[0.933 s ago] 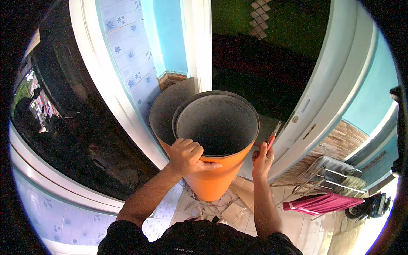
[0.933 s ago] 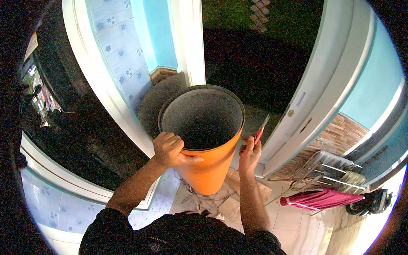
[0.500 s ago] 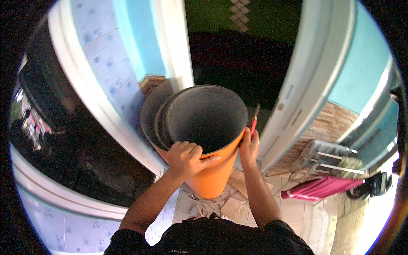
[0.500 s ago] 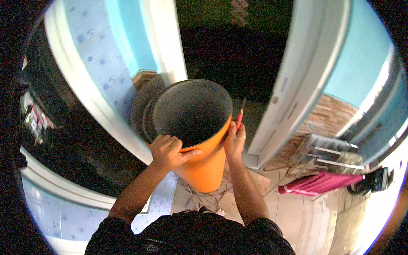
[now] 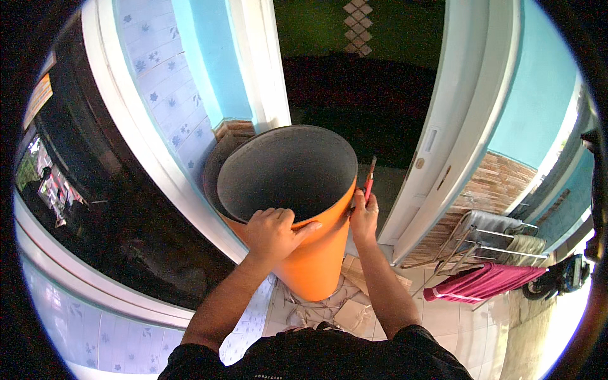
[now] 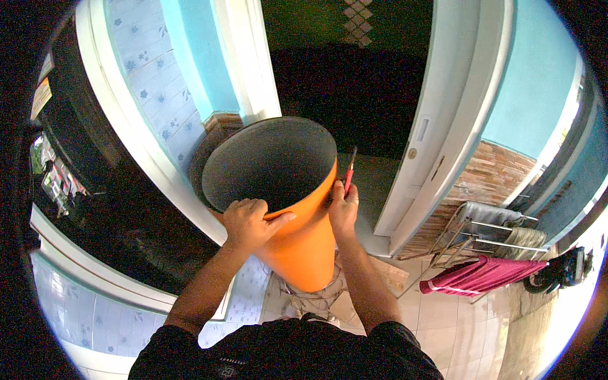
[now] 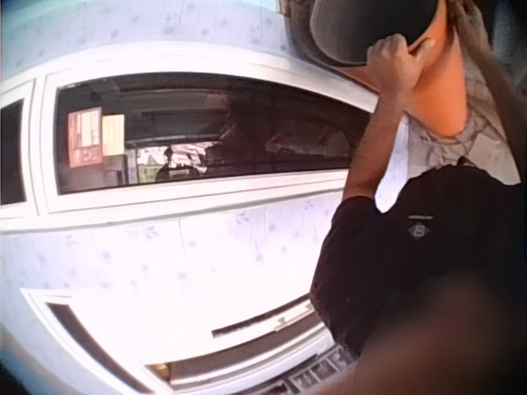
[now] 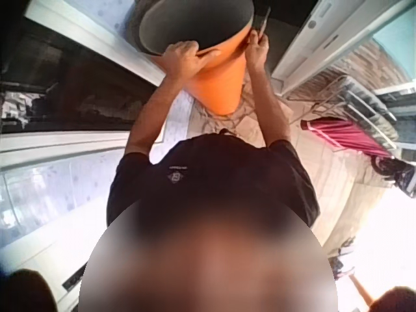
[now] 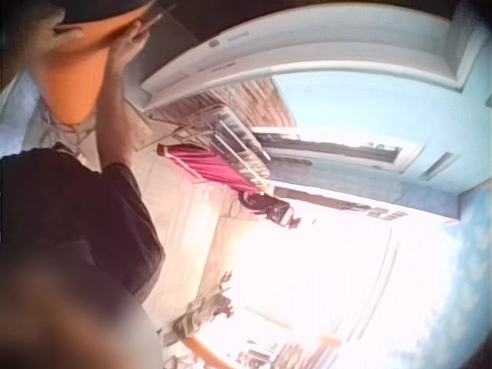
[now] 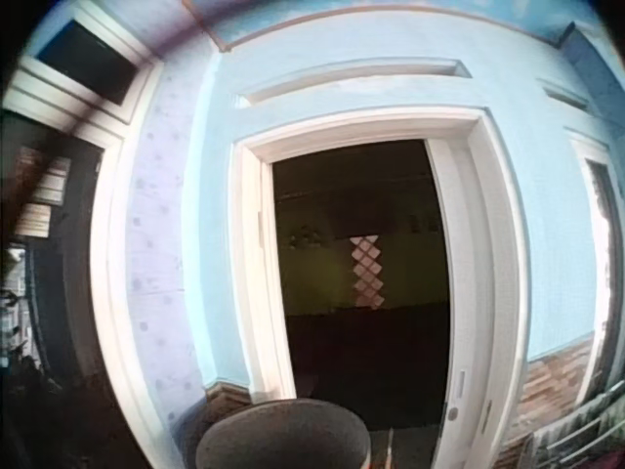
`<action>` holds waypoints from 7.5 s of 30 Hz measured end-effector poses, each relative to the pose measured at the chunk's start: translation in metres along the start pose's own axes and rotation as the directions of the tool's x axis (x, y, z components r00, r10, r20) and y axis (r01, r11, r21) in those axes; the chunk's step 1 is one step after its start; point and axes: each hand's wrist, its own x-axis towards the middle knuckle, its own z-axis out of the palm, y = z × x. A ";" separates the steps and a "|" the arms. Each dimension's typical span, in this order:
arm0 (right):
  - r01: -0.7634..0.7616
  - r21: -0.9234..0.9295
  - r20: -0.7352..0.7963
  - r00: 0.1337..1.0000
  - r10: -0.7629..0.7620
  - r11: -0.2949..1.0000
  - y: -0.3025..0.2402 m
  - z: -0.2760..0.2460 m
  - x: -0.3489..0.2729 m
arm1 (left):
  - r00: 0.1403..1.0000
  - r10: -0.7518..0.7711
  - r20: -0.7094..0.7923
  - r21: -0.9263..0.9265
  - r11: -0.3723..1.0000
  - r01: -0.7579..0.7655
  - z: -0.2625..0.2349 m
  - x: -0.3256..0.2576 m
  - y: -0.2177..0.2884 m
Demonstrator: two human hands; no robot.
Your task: The person unrolls a large orange and black mat in a tiled room. They use a utility knife to cut the packaging, then unroll the mat and smooth it out on the floor.
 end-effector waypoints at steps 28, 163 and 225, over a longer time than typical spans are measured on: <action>0.089 0.089 0.073 0.993 -0.095 0.992 -0.037 -0.020 -0.024 | 0.989 -0.092 -0.116 -0.161 0.984 0.073 -0.037 -0.080 0.009; -0.140 -0.067 0.580 0.800 0.153 0.988 -0.085 -0.061 0.086 | 0.790 -0.408 0.459 0.174 0.913 0.370 -0.052 0.007 0.186; -0.662 -0.090 0.654 0.524 0.545 0.744 0.058 -0.153 0.117 | 0.690 -0.440 0.574 0.122 0.880 0.459 -0.022 0.088 0.194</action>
